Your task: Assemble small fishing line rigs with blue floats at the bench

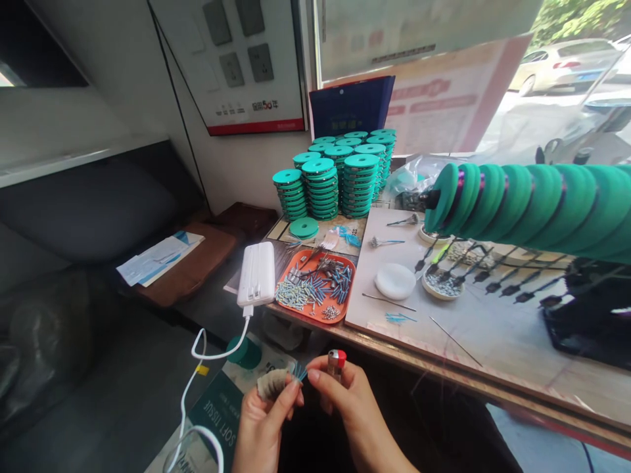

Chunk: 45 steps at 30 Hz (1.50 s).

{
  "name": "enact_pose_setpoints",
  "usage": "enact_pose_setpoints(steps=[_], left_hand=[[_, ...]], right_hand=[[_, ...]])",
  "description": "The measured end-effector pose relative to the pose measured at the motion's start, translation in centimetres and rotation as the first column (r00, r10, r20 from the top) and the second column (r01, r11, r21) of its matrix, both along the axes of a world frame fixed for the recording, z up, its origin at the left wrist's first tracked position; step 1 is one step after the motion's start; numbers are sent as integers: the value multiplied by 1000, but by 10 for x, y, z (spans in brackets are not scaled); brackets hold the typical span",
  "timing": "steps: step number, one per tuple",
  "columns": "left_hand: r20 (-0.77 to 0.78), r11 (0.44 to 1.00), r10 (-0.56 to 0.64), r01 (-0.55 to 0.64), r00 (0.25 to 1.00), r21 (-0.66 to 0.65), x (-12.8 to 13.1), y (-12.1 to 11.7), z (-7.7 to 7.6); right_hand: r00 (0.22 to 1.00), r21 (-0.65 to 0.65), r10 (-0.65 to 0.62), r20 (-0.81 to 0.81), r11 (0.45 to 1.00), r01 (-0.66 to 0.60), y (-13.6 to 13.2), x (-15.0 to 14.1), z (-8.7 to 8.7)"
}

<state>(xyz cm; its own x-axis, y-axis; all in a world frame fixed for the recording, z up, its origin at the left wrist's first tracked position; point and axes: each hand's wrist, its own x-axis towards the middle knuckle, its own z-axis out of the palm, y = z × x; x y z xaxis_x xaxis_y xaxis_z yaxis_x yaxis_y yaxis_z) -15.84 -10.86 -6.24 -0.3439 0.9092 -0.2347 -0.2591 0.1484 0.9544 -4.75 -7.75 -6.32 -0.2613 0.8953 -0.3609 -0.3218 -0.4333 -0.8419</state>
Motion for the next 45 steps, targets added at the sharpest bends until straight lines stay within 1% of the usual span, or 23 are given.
enact_pose_setpoints(steps=[3, 8, 15, 18, 20, 22, 25, 27, 29, 32, 35, 38, 45], left_hand=[[-23, 1000, 6, -6, 1000, -8, 1, 0, -1], [-40, 998, 55, -55, 998, -21, 1, 0, -3], [9, 997, 72, -71, 997, -26, -1, 0, 0], [-5, 998, 59, -59, 998, -22, -4, -1, 1], [-35, 999, 51, -52, 998, -12, -7, -3, 1], [-61, 999, 45, -45, 997, -12, -11, -4, 1], [-83, 999, 19, -21, 996, -28, -16, -7, 1], [-85, 999, 10, -13, 996, -35, -19, -8, 2], [-78, 999, 5, -9, 997, -41, -19, -9, 3], [-78, 999, -1, -3, 997, -44, -19, -9, 3], [-91, 999, -19, 16, 996, -39, -19, -8, 3], [-87, 999, -28, 24, 996, -45, -19, -8, 2], [-85, 998, -34, 30, 996, -48, -19, -9, 1]], right_hand=[[1000, -11, 21, 24, 1000, -20, 1, -3, 3], [999, -15, 1, 49, 1000, -1, 3, -7, 3], [997, 13, 29, 70, 999, -30, -1, -7, 3], [997, 22, 55, 45, 998, -56, 0, -3, -4], [996, 42, 84, 18, 995, -85, 3, -1, -14], [991, 33, 134, 20, 990, -135, 4, 2, -23], [976, -15, 182, 118, 983, -182, 4, 2, -31], [963, -3, 187, 195, 982, -190, 3, 0, -29], [947, 18, 205, 246, 976, -215, 2, -3, -25], [930, 29, 265, 253, 959, -281, 2, -7, -17], [925, 46, 284, 252, 951, -305, 2, -9, -13], [924, 59, 269, 271, 954, -295, 2, -9, -13], [913, 79, 273, 303, 948, -309, 2, -10, -19]])
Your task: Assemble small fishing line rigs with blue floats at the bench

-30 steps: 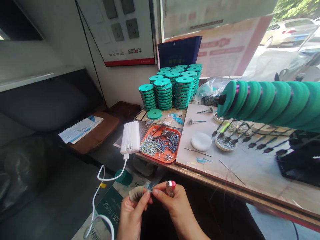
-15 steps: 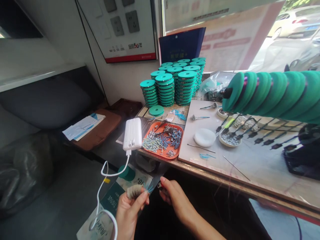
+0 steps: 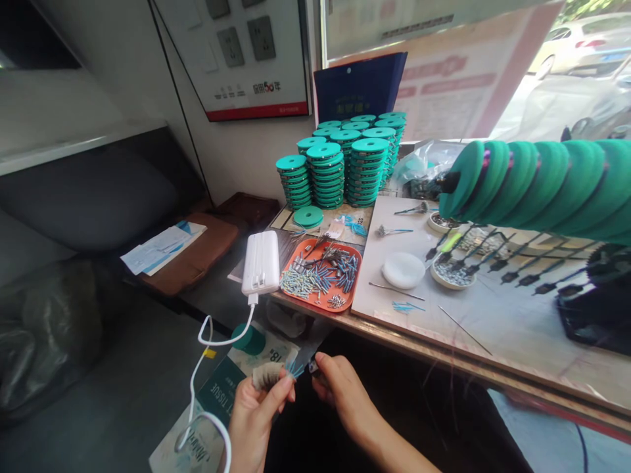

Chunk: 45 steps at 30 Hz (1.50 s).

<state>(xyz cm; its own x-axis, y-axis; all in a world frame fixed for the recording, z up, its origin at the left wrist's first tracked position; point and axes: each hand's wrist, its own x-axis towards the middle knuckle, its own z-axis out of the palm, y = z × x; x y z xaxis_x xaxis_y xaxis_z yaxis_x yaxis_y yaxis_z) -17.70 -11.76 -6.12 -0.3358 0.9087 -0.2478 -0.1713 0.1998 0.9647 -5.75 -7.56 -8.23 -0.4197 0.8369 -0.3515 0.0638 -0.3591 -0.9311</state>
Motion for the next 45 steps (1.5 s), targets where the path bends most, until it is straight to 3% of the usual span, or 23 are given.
enact_pose_setpoints(steps=[14, 27, 45], left_hand=[[23, 1000, 2, -2, 1000, -18, 2, 1, 4], [-15, 999, -46, 46, 999, -11, 2, 2, 5], [53, 989, -138, 141, 989, -48, 1, 0, 3]], right_hand=[[999, 9, 37, -24, 999, -36, 1, -1, 2], [999, -15, 9, -37, 1000, -10, 2, 1, -1], [995, -105, -84, -57, 991, 78, 0, 1, -2]])
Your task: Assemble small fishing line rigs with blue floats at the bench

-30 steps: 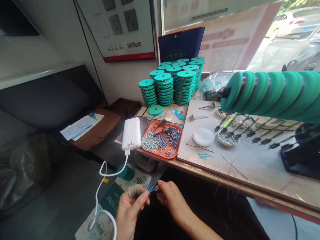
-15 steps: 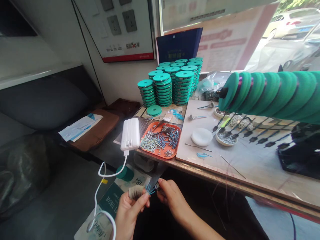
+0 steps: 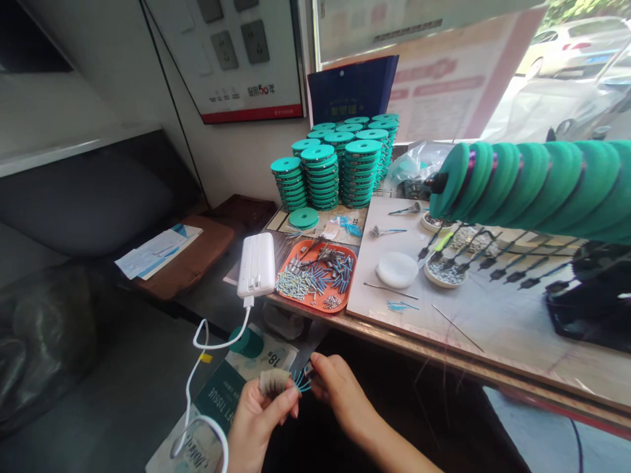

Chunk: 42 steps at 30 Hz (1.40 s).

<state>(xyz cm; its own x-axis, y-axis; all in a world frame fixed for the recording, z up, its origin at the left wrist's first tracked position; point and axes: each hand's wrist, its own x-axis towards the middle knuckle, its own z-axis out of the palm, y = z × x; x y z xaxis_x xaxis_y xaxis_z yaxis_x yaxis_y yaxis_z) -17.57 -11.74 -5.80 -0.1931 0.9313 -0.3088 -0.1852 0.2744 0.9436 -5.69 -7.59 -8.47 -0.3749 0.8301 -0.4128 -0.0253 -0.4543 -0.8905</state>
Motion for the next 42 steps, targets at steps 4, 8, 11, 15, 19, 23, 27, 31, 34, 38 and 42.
enact_pose_setpoints(steps=[4, 8, 11, 15, 19, 23, 27, 31, 34, 38, 42], left_hand=[[-9, 1000, -6, 5, 1000, -7, -1, 0, -1], [-9, 1000, -11, 11, 1000, -10, -1, 0, 0], [-18, 1000, -13, 12, 1000, -13, 0, 0, 1], [-20, 1000, -16, 15, 1000, -11, 0, 0, 2], [-7, 1000, 0, 0, 1000, -22, 1, 0, 1], [-11, 999, -19, 19, 1000, -28, 0, 0, 1], [-9, 998, -45, 45, 999, -39, 0, 0, 2], [2, 996, -70, 70, 998, -51, 0, 0, 2], [7, 996, -77, 77, 997, -50, 0, 0, 2], [7, 997, -67, 67, 998, -41, 0, -1, 0], [6, 1000, -19, 19, 1000, -4, 0, -1, 1]], right_hand=[[1000, -10, -8, -2, 1000, 8, 1, 1, -1], [1000, -19, -24, -5, 1000, 24, 0, 1, 1], [999, -24, -33, -8, 999, 32, -1, 0, 3], [1000, -27, -19, -17, 999, 18, 0, -1, 5], [1000, -30, 6, -22, 1000, -7, 1, -2, 6], [1000, -27, -14, -21, 1000, 13, 0, -2, 6], [1000, -28, 3, -27, 1000, -4, 1, -1, 5], [999, -24, 9, -33, 1000, -10, 0, -1, 5], [999, -23, -3, -32, 1000, 2, -2, -1, 5], [999, -27, -22, -49, 999, 21, -1, 0, -1], [969, -76, -44, -242, 997, 26, 3, 4, -6]])
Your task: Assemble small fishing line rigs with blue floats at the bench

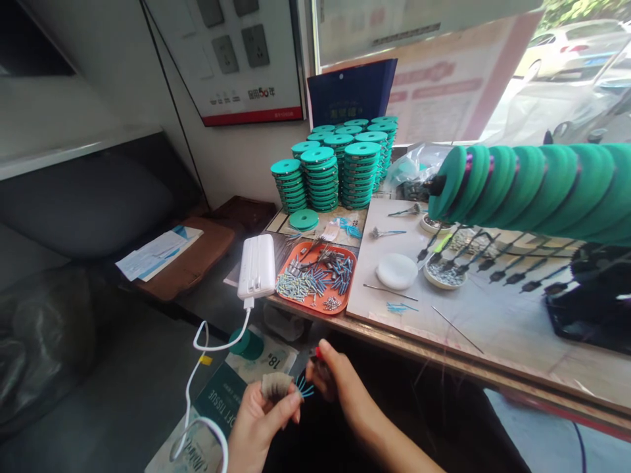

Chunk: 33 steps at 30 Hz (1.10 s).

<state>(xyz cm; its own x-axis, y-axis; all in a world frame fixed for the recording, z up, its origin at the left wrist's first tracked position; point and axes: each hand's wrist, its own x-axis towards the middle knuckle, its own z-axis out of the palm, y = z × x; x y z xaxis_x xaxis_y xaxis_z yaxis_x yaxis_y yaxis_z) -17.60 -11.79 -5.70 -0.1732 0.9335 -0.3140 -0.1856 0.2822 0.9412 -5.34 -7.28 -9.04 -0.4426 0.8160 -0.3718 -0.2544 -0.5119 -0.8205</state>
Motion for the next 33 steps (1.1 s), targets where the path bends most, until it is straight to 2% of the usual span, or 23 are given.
enact_pose_setpoints(steps=[3, 5, 10, 15, 23, 29, 33], left_hand=[[27, 999, 19, -20, 999, 50, 0, 1, 1], [54, 997, 25, -29, 998, 69, 0, 2, 1], [46, 995, 4, -9, 999, 98, 0, 2, -2], [-34, 993, -12, 16, 999, 118, 0, 2, -3], [-45, 995, 40, -36, 998, 95, -1, 2, -6], [-58, 992, 14, -7, 998, 124, -2, 3, -6], [-60, 993, 14, -7, 998, 120, -2, 3, -6]], right_hand=[[982, -53, 9, -190, 998, -19, -1, 2, 5], [975, -52, 4, -221, 999, -16, -4, 2, 12], [996, 69, -71, -47, 995, 75, -8, -3, 27], [993, 168, -120, 8, 979, 117, -6, -4, 35], [983, 73, -172, -59, 982, 176, -5, -3, 31], [991, 136, -120, -57, 983, 126, -5, -4, 34], [988, 129, -147, -45, 980, 151, -3, -2, 38]])
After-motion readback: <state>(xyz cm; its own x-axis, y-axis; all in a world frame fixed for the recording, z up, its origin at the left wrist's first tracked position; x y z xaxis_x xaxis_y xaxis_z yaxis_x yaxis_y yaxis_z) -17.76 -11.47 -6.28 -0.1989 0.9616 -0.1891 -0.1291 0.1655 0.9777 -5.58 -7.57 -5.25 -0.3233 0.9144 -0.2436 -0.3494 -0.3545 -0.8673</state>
